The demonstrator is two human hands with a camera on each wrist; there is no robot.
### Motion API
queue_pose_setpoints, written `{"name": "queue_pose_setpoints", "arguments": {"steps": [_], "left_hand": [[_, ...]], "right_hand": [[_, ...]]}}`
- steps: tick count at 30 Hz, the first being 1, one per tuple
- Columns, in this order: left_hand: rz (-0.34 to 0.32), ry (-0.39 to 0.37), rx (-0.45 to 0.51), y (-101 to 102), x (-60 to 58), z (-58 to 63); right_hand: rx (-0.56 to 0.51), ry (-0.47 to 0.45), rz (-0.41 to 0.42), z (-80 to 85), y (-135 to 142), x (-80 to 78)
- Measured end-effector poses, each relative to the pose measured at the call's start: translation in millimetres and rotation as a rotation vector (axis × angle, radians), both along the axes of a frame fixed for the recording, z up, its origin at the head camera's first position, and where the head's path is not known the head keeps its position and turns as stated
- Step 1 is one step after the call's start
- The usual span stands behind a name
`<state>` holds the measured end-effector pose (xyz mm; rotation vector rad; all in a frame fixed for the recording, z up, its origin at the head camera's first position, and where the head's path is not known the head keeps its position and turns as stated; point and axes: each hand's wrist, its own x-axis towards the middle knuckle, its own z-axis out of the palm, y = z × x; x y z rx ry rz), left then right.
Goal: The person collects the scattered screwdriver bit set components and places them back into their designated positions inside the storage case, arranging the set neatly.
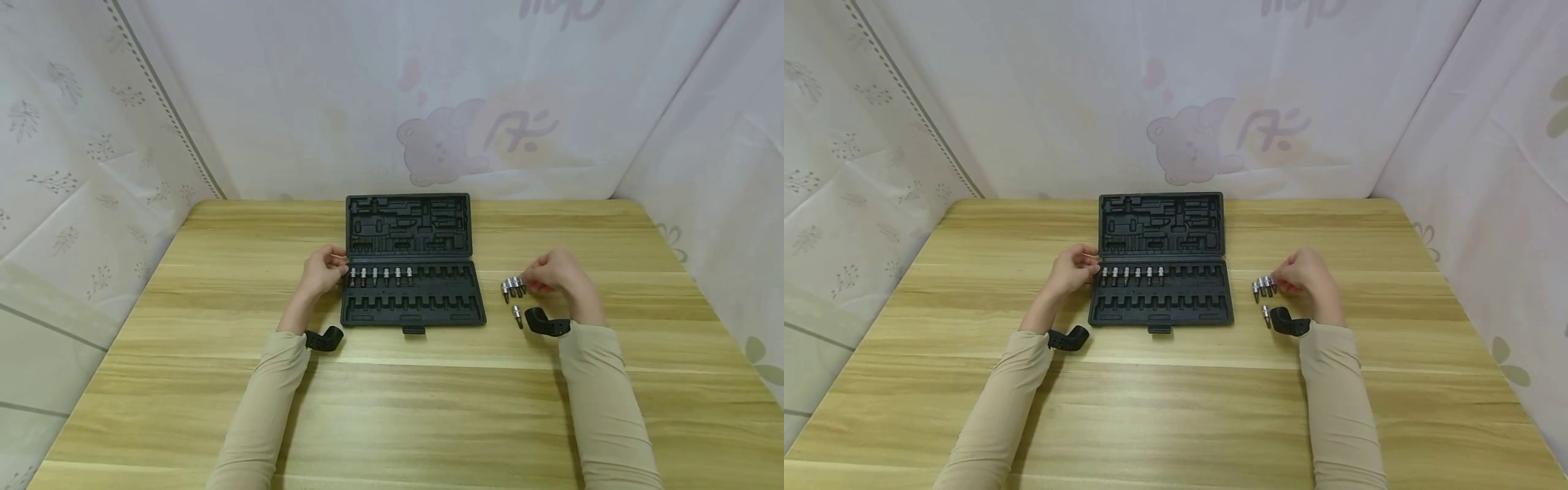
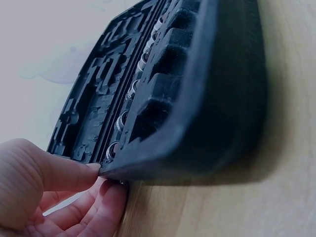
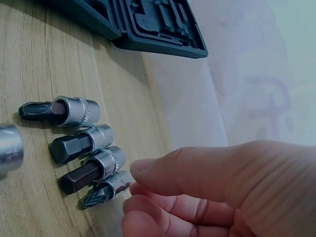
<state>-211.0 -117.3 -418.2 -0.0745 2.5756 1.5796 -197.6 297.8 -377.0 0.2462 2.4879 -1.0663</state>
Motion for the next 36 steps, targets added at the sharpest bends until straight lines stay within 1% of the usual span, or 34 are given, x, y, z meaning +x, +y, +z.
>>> {"name": "queue_pose_setpoints", "arguments": {"steps": [7,15,19,26,31,36], "left_hand": [[0.003,-0.009,0.003,0.0,-0.2,-0.2],[0.0,0.004,0.001,0.0,-0.1,0.3],[-0.003,0.005,0.003,-0.3,0.4,0.3],[0.004,0.002,0.009,-0.4,0.0,-0.7],[-0.005,0.006,-0.001,-0.4,-1.5,-1.8],[-0.008,0.001,-0.01,-0.8,-1.7,-2.0]], "right_hand": [[0.037,0.004,-0.015,-1.0,-0.1,2.0],[0.032,-0.021,-0.049,-3.6,0.0,0.4],[0.047,-0.039,-0.067,-4.1,-0.9,-1.7],[0.123,-0.017,-0.038,-6.7,-1.1,-3.4],[0.174,-0.022,-0.025,-8.4,0.8,-3.9],[0.182,-0.007,-0.006,-6.2,0.8,-4.5]]}}
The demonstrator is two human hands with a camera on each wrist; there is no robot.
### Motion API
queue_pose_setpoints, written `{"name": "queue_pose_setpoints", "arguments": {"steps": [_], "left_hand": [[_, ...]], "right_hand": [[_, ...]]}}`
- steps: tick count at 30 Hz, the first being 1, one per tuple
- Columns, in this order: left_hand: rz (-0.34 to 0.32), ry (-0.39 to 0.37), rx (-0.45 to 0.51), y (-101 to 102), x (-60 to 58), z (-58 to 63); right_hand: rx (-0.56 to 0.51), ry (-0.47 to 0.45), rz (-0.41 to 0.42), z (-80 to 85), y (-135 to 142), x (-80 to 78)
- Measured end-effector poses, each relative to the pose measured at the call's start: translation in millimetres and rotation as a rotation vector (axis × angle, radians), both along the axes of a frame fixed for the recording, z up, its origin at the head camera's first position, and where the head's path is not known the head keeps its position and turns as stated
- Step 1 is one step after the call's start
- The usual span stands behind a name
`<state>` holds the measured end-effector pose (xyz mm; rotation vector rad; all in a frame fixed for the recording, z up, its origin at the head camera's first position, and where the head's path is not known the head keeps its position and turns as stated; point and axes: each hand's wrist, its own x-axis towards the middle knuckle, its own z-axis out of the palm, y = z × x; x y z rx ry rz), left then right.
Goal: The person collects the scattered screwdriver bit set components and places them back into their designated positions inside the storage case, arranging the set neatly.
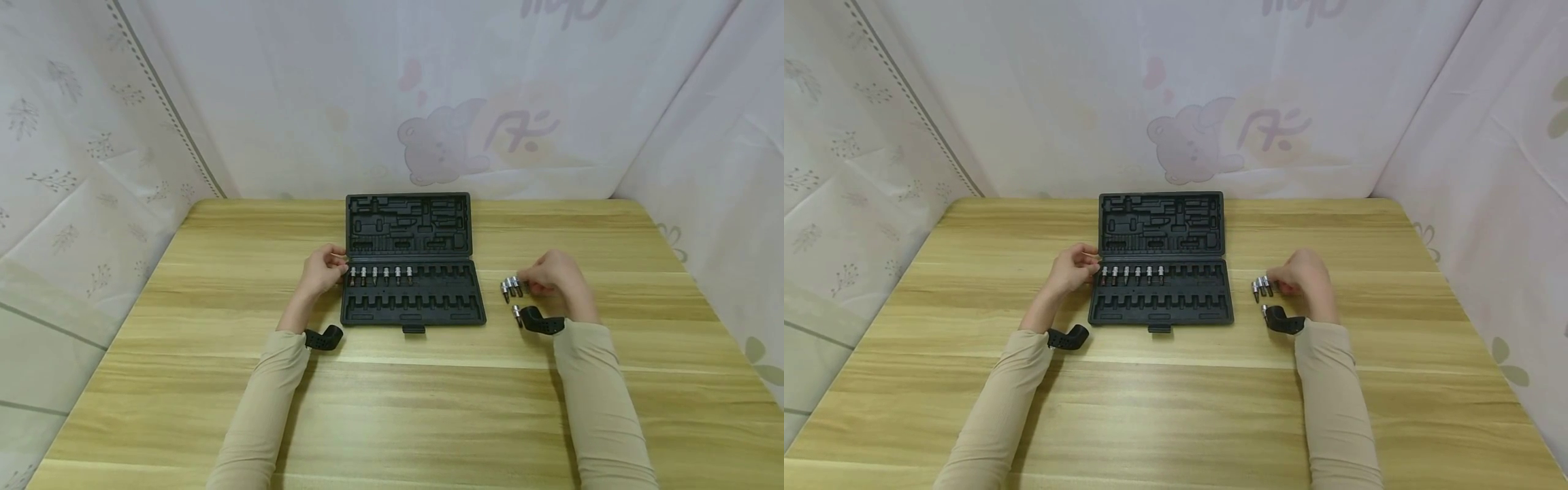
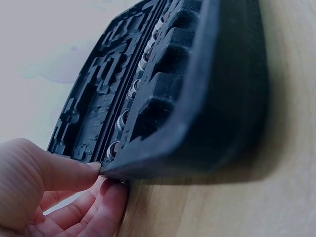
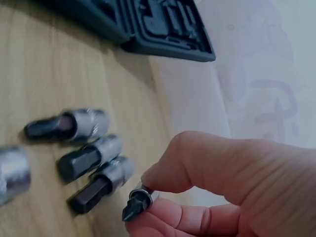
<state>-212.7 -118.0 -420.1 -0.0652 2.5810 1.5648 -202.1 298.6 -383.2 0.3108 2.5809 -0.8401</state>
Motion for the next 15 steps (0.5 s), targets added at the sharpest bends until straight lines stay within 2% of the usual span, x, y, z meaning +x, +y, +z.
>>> {"name": "queue_pose_setpoints", "arguments": {"steps": [8,15], "left_hand": [[0.001,0.004,0.01,0,-0.7,-0.7],[0.008,-0.007,0.013,1,0.1,0.7]], "right_hand": [[0.031,0.044,0.049,11.4,-14,3.9],[0.037,0.055,0.089,19.0,-29,1.4]]}}
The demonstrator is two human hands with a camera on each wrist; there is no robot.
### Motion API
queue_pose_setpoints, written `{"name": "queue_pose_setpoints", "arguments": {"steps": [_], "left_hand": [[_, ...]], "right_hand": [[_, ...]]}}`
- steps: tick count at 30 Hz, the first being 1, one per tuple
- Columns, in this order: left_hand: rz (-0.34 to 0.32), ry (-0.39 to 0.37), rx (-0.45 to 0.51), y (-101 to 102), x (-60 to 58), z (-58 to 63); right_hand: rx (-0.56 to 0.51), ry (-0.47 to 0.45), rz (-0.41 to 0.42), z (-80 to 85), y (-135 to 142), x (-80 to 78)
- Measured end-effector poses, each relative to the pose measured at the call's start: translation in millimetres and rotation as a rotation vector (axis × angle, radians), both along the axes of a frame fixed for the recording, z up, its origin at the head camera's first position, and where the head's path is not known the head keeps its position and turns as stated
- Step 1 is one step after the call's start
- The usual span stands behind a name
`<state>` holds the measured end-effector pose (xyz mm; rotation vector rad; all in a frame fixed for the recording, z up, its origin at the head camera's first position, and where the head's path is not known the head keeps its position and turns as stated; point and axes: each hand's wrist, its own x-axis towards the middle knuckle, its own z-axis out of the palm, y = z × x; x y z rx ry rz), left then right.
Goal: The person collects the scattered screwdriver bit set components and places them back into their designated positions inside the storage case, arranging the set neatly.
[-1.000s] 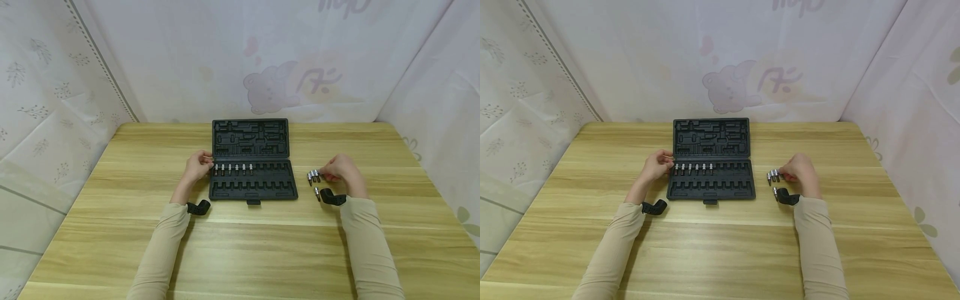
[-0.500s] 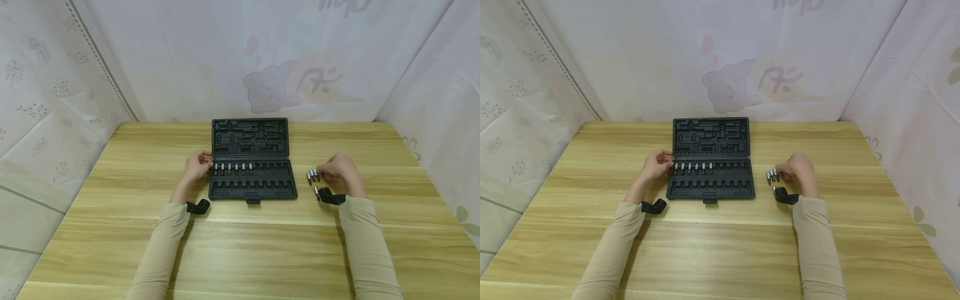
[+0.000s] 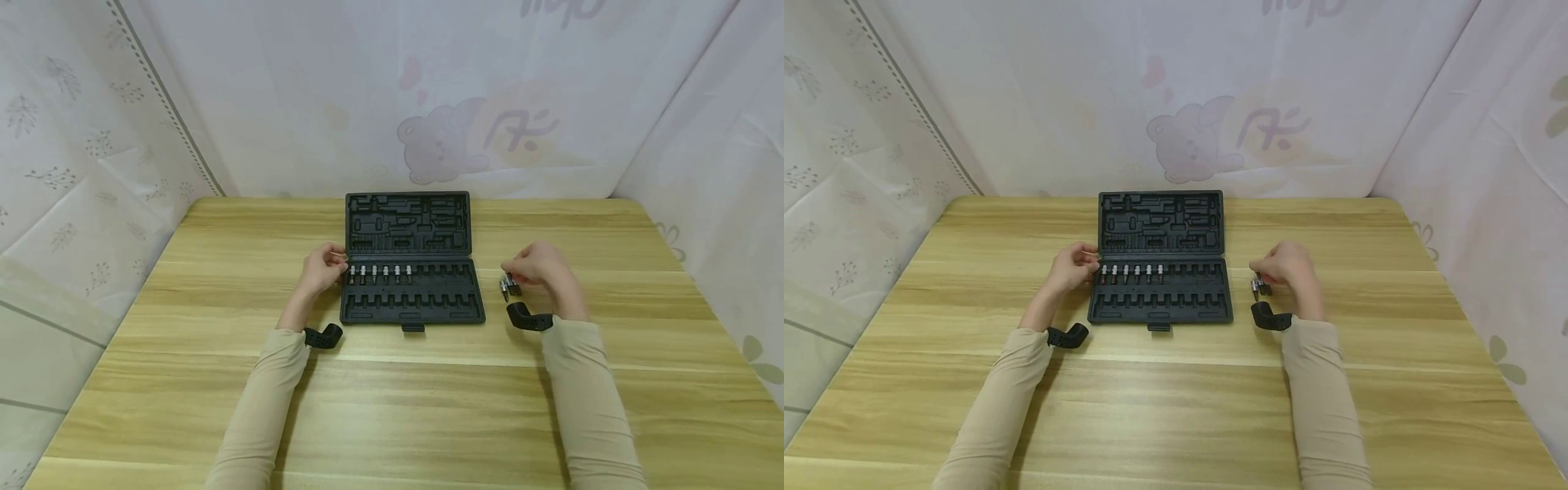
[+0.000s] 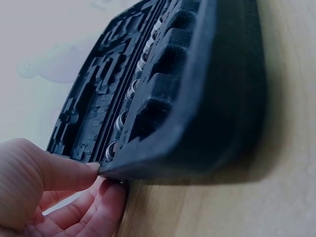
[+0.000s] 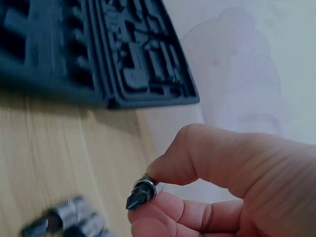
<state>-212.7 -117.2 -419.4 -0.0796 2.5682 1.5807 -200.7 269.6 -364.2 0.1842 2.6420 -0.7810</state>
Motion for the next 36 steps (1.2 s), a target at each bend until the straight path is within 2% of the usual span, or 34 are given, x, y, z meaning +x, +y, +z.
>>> {"name": "queue_pose_setpoints", "arguments": {"steps": [8,16,24,30,36], "left_hand": [[-0.002,0.001,0.001,-1,0.3,0.0],[-0.004,0.002,0.001,-1,0.0,-0.4],[0.0,-0.006,0.01,-2,0.0,-0.3],[-0.004,-0.009,0.02,-1,-0.2,0.7],[-0.003,-0.011,0.015,0,0.1,1.5]], "right_hand": [[-0.074,-0.01,0.004,4.9,-21,-6.0],[-0.193,-0.023,-0.045,4.2,-40,-9.8],[-0.204,-0.007,-0.044,2.0,-62,-11.6],[-0.229,-0.006,-0.011,-1.5,-77,-14.2],[-0.206,-0.005,0.029,-5.0,-91,-15.7]]}}
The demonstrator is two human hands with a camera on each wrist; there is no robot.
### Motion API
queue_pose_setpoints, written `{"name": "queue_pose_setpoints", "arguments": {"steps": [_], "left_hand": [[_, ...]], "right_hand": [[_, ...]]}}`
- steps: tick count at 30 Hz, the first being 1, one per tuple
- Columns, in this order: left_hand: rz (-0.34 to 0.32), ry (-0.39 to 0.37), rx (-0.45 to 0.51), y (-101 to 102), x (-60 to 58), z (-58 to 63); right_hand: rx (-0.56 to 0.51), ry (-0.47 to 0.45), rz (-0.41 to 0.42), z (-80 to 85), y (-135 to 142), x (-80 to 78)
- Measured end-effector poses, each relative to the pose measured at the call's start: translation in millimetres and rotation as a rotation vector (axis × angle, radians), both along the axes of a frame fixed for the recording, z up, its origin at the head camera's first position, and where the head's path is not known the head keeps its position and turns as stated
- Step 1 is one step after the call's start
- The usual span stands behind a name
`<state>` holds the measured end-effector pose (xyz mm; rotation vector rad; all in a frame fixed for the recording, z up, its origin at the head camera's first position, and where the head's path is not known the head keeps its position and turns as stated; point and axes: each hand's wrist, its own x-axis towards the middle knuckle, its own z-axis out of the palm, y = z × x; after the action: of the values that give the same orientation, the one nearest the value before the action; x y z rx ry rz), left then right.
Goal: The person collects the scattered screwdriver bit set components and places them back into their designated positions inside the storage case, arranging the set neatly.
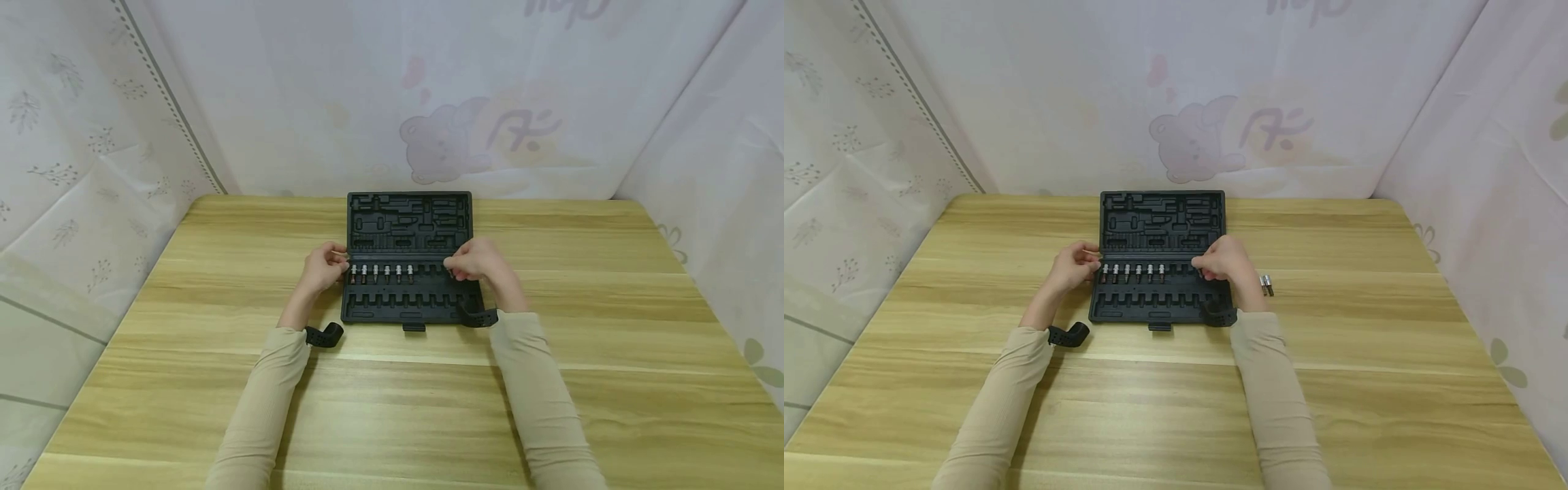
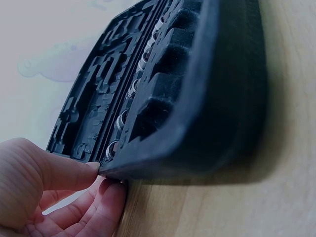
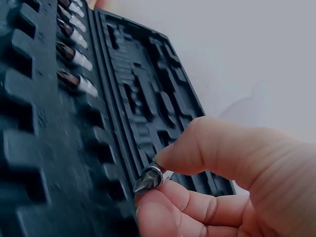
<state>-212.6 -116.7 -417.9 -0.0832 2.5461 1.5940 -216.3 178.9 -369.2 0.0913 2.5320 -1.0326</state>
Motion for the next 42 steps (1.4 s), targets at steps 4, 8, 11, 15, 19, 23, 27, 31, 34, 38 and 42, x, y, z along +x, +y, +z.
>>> {"name": "queue_pose_setpoints", "arguments": {"steps": [4,8,11,15,19,23,27,31,34,38,42], "left_hand": [[-0.003,0.0,0.002,0,0.4,0.5],[0.0,-0.004,0.005,0,-0.1,0.6],[0.002,-0.008,0.003,0,-0.6,0.1],[0.005,-0.007,-0.003,-1,-1.7,-0.9],[0.004,-0.003,-0.006,-1,-1.9,-1.0],[0.007,-0.002,-0.002,0,-1.3,0.0],[0.004,0.003,-0.007,0,-0.4,0.3],[0.005,0.009,-0.012,0,-0.9,0.0],[0.008,0.009,-0.008,0,-1.1,-0.1],[0.009,0.01,0.0,0,-0.6,0.3],[0.014,0.014,0.007,1,-0.8,0.0]], "right_hand": [[-0.021,-0.003,-0.006,-3.4,-11,-2.3],[-0.036,-0.018,-0.01,-6.2,-21,-4.8],[-0.012,-0.022,-0.005,-6.9,-28,-6.4],[0.018,-0.027,-0.011,-6.4,-37,-7.5],[0.053,-0.015,-0.015,-6.9,-45,-7.4],[0.108,0.032,0.005,-8.6,-49,-6.6],[0.172,0.06,0.015,-9.8,-54,-7.0],[0.229,0.07,0.005,-8.9,-60,-7.0],[0.278,0.066,0.006,-7.7,-66,-7.5],[0.327,0.047,0.027,-5.8,-70,-10.0],[0.326,0.003,0.063,-3.2,-68,-14.9]]}}
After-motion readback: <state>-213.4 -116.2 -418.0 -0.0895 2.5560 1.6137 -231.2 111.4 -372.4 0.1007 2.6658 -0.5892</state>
